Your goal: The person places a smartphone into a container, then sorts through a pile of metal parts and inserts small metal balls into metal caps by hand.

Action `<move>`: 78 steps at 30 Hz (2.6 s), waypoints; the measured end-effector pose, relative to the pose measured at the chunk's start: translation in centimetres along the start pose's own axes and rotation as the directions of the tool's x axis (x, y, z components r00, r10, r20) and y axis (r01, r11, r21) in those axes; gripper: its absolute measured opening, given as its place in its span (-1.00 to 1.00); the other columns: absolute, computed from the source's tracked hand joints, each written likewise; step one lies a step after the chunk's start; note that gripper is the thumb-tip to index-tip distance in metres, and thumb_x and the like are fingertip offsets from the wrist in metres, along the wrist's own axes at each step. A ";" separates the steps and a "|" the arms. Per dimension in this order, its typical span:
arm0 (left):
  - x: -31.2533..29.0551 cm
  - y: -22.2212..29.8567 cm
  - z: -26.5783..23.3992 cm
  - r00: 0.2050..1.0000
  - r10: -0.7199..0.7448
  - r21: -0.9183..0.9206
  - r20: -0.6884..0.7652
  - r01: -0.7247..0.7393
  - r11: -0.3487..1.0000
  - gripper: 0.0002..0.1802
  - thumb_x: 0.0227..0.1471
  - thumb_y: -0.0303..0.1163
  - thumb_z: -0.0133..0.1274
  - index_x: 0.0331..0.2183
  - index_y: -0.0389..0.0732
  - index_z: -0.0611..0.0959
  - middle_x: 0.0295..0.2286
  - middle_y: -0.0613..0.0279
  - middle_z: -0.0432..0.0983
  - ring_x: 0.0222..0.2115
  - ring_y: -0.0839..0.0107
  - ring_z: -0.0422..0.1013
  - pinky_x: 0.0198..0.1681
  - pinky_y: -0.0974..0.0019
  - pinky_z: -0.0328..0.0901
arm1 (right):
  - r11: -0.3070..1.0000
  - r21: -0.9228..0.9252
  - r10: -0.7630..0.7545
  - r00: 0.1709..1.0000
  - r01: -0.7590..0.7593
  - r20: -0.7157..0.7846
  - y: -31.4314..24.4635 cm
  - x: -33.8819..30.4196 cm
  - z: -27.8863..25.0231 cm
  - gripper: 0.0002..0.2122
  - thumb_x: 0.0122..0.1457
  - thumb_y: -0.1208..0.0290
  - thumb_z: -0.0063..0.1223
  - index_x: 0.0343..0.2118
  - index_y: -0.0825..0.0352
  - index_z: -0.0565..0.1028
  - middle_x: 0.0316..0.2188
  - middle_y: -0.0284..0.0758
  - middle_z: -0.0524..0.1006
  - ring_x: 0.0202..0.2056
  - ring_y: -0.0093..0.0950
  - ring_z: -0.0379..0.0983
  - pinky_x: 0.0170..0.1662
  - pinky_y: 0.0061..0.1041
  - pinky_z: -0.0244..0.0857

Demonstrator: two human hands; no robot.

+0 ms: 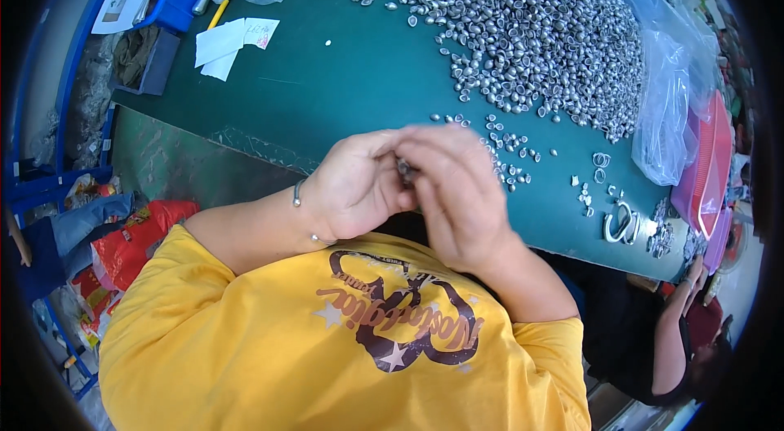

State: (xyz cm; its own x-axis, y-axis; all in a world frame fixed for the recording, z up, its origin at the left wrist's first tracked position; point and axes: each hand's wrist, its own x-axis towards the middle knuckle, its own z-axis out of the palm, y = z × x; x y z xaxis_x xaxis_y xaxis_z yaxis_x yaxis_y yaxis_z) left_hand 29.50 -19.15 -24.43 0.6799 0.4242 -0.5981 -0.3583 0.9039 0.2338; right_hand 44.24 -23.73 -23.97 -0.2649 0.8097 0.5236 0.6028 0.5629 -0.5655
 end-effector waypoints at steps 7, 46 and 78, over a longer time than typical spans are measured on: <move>0.3 0.8 0.3 1.000 0.010 -0.104 0.012 -0.009 0.995 -0.76 0.14 -0.28 -0.25 -0.48 -0.20 0.36 -0.57 0.34 0.19 -0.68 0.63 0.07 -0.73 0.64 -0.01 | 0.943 -0.327 0.065 0.932 0.059 0.356 3.7 -2.4 -2.8 -0.70 -0.05 0.50 -0.01 -0.17 0.36 0.43 -0.03 -0.25 0.34 -0.02 -0.28 0.28 0.03 -0.22 0.14; 5.7 1.0 3.0 0.944 -0.092 0.223 0.316 0.020 0.975 -0.81 0.06 -0.46 -0.06 -0.26 -0.32 0.49 -0.35 0.17 0.47 -0.41 0.51 0.43 -0.36 0.52 0.38 | -0.223 0.894 0.706 0.568 -0.390 0.423 6.1 -3.9 -7.0 -0.89 0.09 0.56 -0.06 -0.32 0.46 0.42 -0.45 -0.19 0.52 -0.46 -0.48 0.49 -0.41 -0.57 0.43; 6.1 4.2 4.0 0.962 0.224 0.802 0.156 -0.255 0.540 -0.85 -0.02 -0.42 0.04 -0.38 -0.28 0.50 -0.54 0.31 0.38 -0.58 0.60 0.27 -0.57 0.56 0.17 | 0.509 0.462 0.755 0.635 -0.726 0.166 7.5 -1.8 -7.5 -0.95 0.10 0.58 -0.10 -0.40 0.39 0.42 -0.48 -0.28 0.49 -0.59 -0.59 0.28 -0.52 -0.66 0.18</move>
State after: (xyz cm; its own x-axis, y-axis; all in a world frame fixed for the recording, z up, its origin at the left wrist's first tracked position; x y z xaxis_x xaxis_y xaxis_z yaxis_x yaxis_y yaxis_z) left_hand 34.70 -12.58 -24.02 0.6735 0.6191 -0.4038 0.1458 0.4243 0.8937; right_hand 54.87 -22.24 -24.36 0.1618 0.9663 -0.2003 0.1516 -0.2249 -0.9625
